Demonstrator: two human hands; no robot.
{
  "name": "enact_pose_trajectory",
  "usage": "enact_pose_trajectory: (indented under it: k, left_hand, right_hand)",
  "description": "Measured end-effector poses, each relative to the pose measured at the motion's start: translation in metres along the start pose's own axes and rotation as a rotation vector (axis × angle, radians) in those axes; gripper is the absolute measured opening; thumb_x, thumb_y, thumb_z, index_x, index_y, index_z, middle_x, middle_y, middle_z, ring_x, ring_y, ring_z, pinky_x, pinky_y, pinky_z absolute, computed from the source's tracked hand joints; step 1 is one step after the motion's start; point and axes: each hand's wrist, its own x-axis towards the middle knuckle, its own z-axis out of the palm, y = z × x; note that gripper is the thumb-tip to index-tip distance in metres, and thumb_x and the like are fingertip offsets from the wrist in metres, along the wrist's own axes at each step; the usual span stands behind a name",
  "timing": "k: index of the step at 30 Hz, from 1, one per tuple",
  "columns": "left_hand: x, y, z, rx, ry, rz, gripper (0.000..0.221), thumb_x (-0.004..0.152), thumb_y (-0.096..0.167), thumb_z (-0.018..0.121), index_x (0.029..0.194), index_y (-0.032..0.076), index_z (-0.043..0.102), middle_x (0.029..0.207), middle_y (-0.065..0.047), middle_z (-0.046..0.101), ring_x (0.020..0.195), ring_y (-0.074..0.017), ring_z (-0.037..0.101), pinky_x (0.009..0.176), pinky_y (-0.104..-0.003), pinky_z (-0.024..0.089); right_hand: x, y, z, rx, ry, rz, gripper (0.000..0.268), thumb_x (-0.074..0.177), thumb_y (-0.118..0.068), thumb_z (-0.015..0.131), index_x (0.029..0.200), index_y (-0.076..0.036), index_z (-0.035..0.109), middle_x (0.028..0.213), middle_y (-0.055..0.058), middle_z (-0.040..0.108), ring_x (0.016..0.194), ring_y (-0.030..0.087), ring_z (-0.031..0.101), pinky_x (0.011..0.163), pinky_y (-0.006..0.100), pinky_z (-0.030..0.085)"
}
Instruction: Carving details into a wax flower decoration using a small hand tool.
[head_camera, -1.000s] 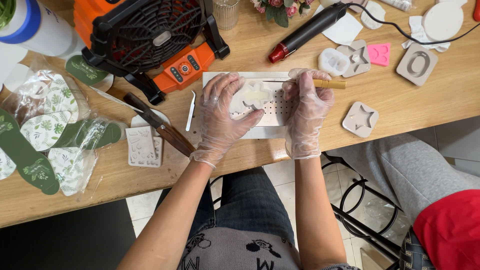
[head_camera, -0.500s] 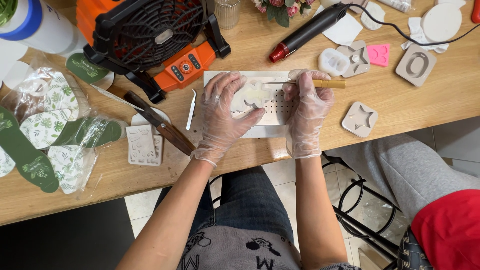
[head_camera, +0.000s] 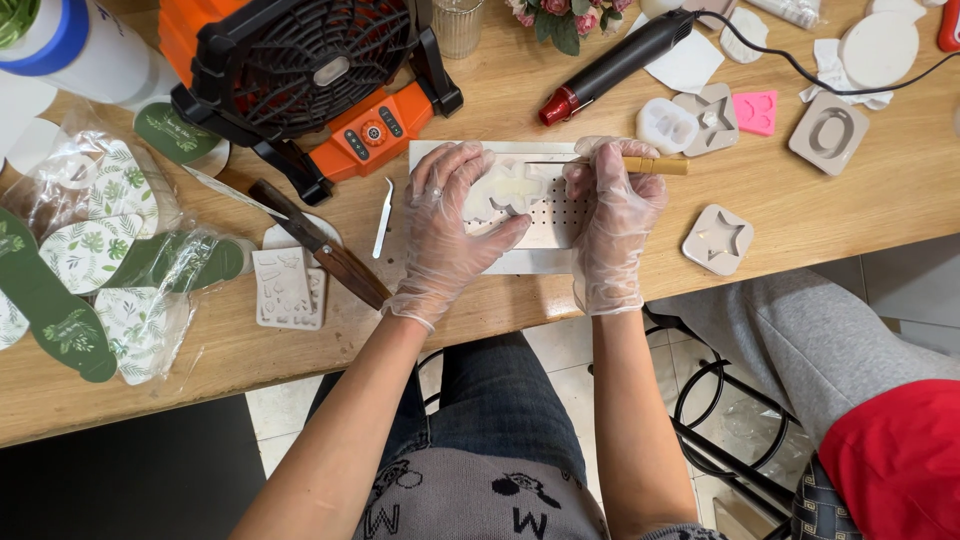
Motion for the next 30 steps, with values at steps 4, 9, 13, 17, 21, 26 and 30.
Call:
enact_pose_trajectory:
  k: [4, 9, 13, 17, 21, 26, 30]
  left_hand:
    - [-0.0005, 0.0004, -0.0002, 0.008, 0.011, 0.0, 0.071, 0.068, 0.041, 0.096, 0.124, 0.009, 0.067, 0.128, -0.007, 0.062, 0.129, -0.0319, 0.055, 0.108, -0.05, 0.045]
    - [-0.0012, -0.0018, 0.0012, -0.006, 0.011, 0.002, 0.072, 0.067, 0.038, 0.096, 0.125, 0.009, 0.066, 0.129, -0.007, 0.061, 0.13, -0.0327, 0.054, 0.109, -0.05, 0.044]
    - [-0.0003, 0.0, 0.0009, 0.003, 0.01, 0.0, 0.072, 0.067, 0.04, 0.096, 0.125, 0.009, 0.066, 0.129, -0.007, 0.062, 0.13, -0.0326, 0.054, 0.109, -0.05, 0.044]
    - [-0.0004, 0.0004, 0.0006, 0.0, 0.012, -0.001, 0.071, 0.067, 0.039, 0.096, 0.125, 0.009, 0.066, 0.129, -0.007, 0.061, 0.13, -0.0326, 0.054, 0.109, -0.05, 0.044]
    - [-0.0007, -0.0007, 0.001, -0.002, 0.018, 0.004, 0.072, 0.067, 0.039, 0.097, 0.125, 0.009, 0.067, 0.129, -0.007, 0.062, 0.129, -0.0328, 0.054, 0.108, -0.05, 0.045]
    - [-0.001, -0.0009, 0.0012, -0.004, 0.024, 0.01, 0.071, 0.067, 0.038, 0.096, 0.124, 0.009, 0.066, 0.129, -0.007, 0.061, 0.129, -0.0321, 0.054, 0.108, -0.05, 0.044]
    - [-0.0007, -0.0011, 0.0019, -0.01, 0.026, 0.009, 0.07, 0.067, 0.038, 0.096, 0.124, 0.009, 0.067, 0.129, -0.007, 0.062, 0.128, -0.032, 0.054, 0.107, -0.05, 0.045]
  right_hand:
    - [0.0005, 0.0001, 0.0007, 0.003, -0.002, -0.001, 0.008, 0.098, -0.001, 0.068, 0.101, -0.002, 0.06, 0.072, 0.013, 0.06, 0.057, 0.024, 0.068, 0.045, 0.031, 0.053]
    - [0.0011, -0.0016, 0.0005, 0.009, 0.006, 0.003, 0.01, 0.098, -0.001, 0.068, 0.103, -0.002, 0.06, 0.072, 0.012, 0.059, 0.057, 0.024, 0.068, 0.046, 0.031, 0.053]
    - [0.0015, -0.0007, -0.0008, 0.027, 0.015, 0.007, 0.012, 0.098, -0.001, 0.069, 0.104, -0.003, 0.059, 0.073, 0.012, 0.059, 0.057, 0.024, 0.067, 0.046, 0.031, 0.053]
    - [0.0004, -0.0052, 0.0032, 0.016, 0.025, 0.033, 0.011, 0.097, -0.001, 0.068, 0.103, -0.004, 0.059, 0.074, 0.013, 0.06, 0.057, 0.023, 0.066, 0.046, 0.03, 0.052]
    - [0.0016, -0.0062, 0.0048, 0.027, 0.004, 0.042, 0.012, 0.098, 0.0, 0.067, 0.102, -0.006, 0.057, 0.073, 0.011, 0.059, 0.059, 0.024, 0.066, 0.047, 0.031, 0.053]
    - [0.0013, -0.0012, -0.0014, 0.039, 0.003, 0.038, 0.014, 0.098, -0.002, 0.068, 0.102, -0.008, 0.055, 0.074, 0.011, 0.059, 0.059, 0.022, 0.065, 0.048, 0.03, 0.052]
    - [0.0027, -0.0029, 0.0009, 0.021, 0.007, 0.043, 0.013, 0.098, -0.001, 0.067, 0.101, -0.008, 0.056, 0.073, 0.01, 0.059, 0.059, 0.024, 0.067, 0.047, 0.031, 0.054]
